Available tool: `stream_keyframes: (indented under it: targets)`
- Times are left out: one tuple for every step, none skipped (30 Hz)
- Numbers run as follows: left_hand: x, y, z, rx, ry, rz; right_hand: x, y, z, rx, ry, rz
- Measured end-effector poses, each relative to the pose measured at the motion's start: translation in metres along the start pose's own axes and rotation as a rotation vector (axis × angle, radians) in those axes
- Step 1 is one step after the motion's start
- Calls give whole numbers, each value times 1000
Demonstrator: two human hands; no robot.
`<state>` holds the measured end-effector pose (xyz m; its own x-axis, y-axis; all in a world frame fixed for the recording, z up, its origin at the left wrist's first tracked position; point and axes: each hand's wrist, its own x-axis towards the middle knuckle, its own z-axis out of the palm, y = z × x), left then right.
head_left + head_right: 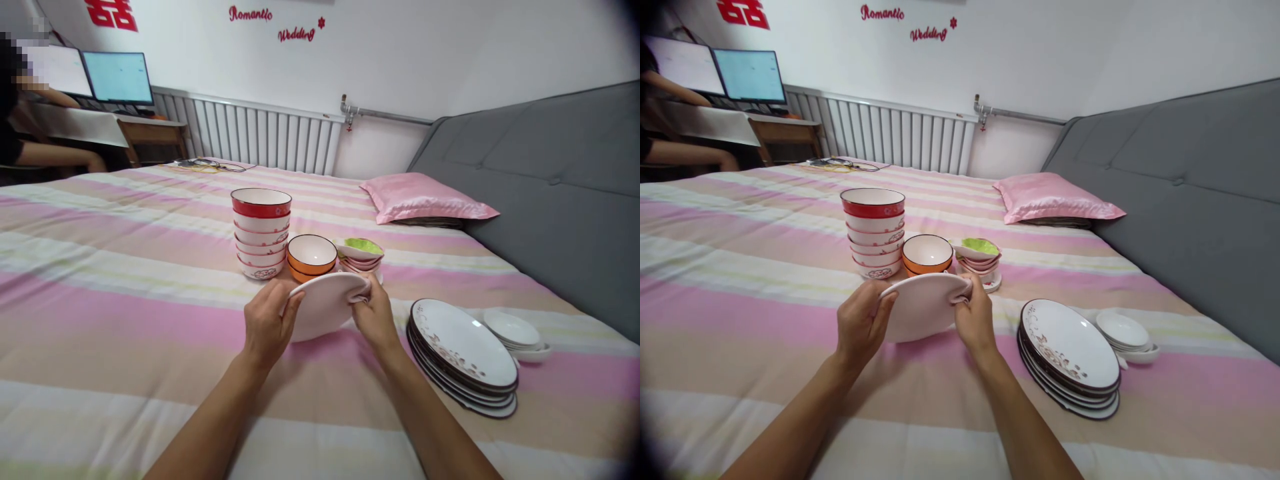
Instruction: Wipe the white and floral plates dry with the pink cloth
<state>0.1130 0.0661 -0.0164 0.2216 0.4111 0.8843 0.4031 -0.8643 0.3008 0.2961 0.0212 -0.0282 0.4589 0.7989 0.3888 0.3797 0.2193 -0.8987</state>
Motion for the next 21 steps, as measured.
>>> stream_keyframes:
  targets:
    - [0,0,0,-3,-4,23,-2,-2,1,-13,-7,-17]
    - [0,1,-1,-3,-15,40,-3,-5,2,-35,-9,-39]
    - [0,1,-1,0,-29,53,-5,-8,2,-67,-4,-65]
    - [0,2,-1,2,-44,63,-6,-12,1,-107,5,-98]
    - [0,2,0,2,-59,70,-7,-16,0,-151,11,-136]
    - [0,3,0,0,-75,76,-8,-20,-1,-196,15,-183]
    - [0,4,0,-4,-89,83,-9,-24,-2,-239,19,-236]
    - [-1,5,1,-5,-101,92,-11,-28,-3,-284,23,-292]
    - [-1,7,1,-4,-113,101,-13,-31,-3,-331,28,-348]
    - [-2,8,1,-3,-123,113,-15,-35,-3,-382,33,-403]
    - [-2,10,1,1,-132,125,-17,-38,-2,-439,41,-452]
    - [-2,11,1,5,-139,139,-20,-41,-1,-498,50,-496]
    - [-2,13,1,11,-143,153,-23,-45,0,-559,60,-535]
    - [-2,15,1,16,-146,166,-26,-48,2,-615,69,-574]
    - [-2,16,0,20,-147,179,-29,-51,4,-664,76,-613]
    - [-1,18,0,23,-147,191,-32,-54,5,-707,78,-650]
    - [-1,19,0,22,-146,203,-35,-56,7,-742,76,-682]
    - [0,20,0,19,-144,212,-37,-58,9,-767,71,-707]
    - [0,21,0,16,-140,219,-39,-59,10,-782,64,-722]
    - [1,22,0,14,-138,224,-40,-60,11,-790,56,-729]
    - [1,22,0,16,-139,225,-40,-60,11,-793,49,-728]
